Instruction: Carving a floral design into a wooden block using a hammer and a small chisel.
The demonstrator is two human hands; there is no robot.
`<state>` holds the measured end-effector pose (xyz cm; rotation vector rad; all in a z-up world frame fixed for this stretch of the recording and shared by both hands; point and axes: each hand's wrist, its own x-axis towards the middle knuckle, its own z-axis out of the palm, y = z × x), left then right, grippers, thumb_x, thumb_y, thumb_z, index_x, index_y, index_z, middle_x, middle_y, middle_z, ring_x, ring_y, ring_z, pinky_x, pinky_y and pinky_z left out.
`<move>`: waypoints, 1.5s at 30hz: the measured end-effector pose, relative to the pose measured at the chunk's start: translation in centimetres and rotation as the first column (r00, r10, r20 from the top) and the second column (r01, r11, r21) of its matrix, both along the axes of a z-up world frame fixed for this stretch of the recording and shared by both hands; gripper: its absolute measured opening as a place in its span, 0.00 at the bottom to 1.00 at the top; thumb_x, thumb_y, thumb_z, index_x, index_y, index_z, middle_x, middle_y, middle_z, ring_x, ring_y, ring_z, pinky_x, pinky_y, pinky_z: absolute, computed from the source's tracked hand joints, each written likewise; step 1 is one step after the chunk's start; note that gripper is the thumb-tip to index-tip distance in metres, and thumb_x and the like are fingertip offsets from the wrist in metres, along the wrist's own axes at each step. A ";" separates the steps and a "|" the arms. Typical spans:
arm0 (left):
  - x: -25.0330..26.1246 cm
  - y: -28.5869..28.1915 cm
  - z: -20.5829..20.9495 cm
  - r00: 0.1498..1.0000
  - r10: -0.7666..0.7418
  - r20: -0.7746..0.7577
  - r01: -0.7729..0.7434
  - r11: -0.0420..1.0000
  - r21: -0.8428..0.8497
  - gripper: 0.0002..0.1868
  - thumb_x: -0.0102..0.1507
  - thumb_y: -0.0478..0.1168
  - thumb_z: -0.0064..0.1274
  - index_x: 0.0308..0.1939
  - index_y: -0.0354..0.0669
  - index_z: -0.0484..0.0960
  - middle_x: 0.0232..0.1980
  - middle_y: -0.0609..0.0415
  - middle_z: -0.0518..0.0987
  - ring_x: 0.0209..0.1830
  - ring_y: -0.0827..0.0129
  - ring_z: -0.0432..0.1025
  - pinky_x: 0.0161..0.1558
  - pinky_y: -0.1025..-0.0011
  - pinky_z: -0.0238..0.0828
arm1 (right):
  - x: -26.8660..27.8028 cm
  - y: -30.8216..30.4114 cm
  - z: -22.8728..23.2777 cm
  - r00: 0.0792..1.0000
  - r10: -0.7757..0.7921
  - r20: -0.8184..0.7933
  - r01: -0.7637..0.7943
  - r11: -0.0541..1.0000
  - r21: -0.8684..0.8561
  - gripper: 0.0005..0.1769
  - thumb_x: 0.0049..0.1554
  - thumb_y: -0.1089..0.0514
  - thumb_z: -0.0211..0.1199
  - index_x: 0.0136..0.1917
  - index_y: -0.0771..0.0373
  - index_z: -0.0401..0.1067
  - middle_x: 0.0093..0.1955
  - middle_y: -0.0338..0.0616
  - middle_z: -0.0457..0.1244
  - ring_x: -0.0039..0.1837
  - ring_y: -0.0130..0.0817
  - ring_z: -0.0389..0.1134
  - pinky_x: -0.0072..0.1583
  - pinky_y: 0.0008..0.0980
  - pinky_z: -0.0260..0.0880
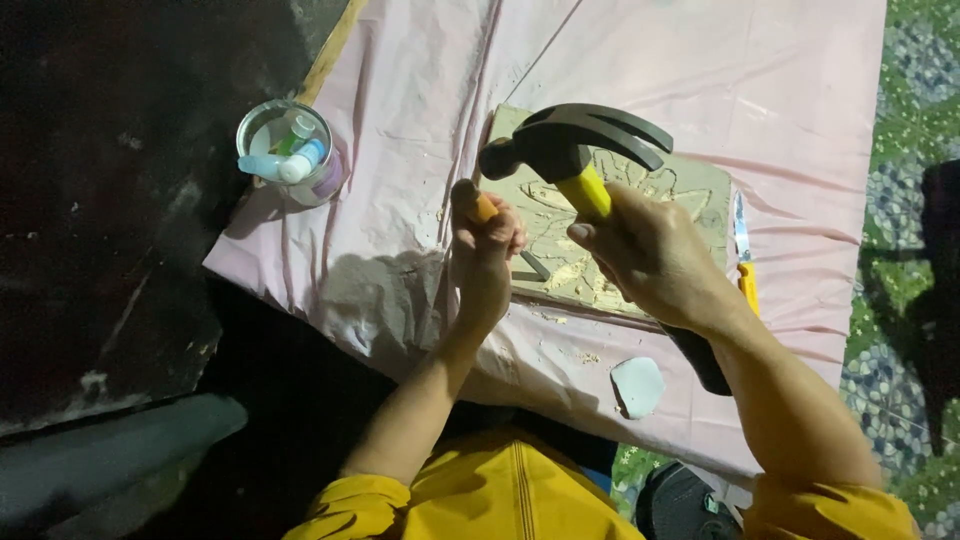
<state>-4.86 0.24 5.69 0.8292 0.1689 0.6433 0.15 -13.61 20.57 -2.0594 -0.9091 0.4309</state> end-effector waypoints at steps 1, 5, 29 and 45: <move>0.0 0.0 0.1 1.000 0.001 -0.015 -0.001 0.999 0.036 0.11 0.65 0.46 0.51 0.44 0.47 0.68 0.26 0.60 0.68 0.24 0.76 0.65 0.28 0.79 0.61 | 0.0 0.1 0.1 1.000 0.010 0.029 -0.009 1.000 -0.022 0.04 0.64 0.65 0.57 0.45 0.66 0.68 0.21 0.41 0.59 0.20 0.28 0.61 0.26 0.22 0.63; 0.1 -0.1 -0.4 1.000 0.004 -0.014 -0.004 0.999 0.042 0.11 0.67 0.45 0.49 0.47 0.46 0.66 0.30 0.57 0.68 0.28 0.75 0.65 0.32 0.77 0.63 | 0.2 1.6 1.2 0.978 0.053 0.202 -0.033 0.994 -0.100 0.06 0.64 0.67 0.57 0.43 0.67 0.68 0.23 0.45 0.61 0.22 0.32 0.63 0.27 0.25 0.64; -1.0 0.9 1.8 0.996 0.006 -0.091 -0.006 1.000 0.001 0.06 0.70 0.42 0.43 0.46 0.47 0.65 0.28 0.62 0.63 0.29 0.77 0.63 0.36 0.78 0.62 | 0.8 9.8 3.3 0.886 0.333 0.321 -0.147 0.861 -0.487 0.11 0.66 0.56 0.58 0.55 0.67 0.67 0.41 0.68 0.69 0.41 0.64 0.74 0.35 0.53 0.73; -1.3 0.2 0.1 0.595 -0.090 -0.799 0.262 0.961 0.087 0.21 0.62 0.66 0.41 0.39 0.57 0.72 0.36 0.59 0.83 0.43 0.70 0.81 0.43 0.76 0.72 | 2.2 9.6 -0.3 0.909 0.351 0.227 -0.109 0.723 -0.683 0.14 0.62 0.53 0.54 0.54 0.64 0.71 0.40 0.68 0.69 0.41 0.66 0.73 0.39 0.61 0.72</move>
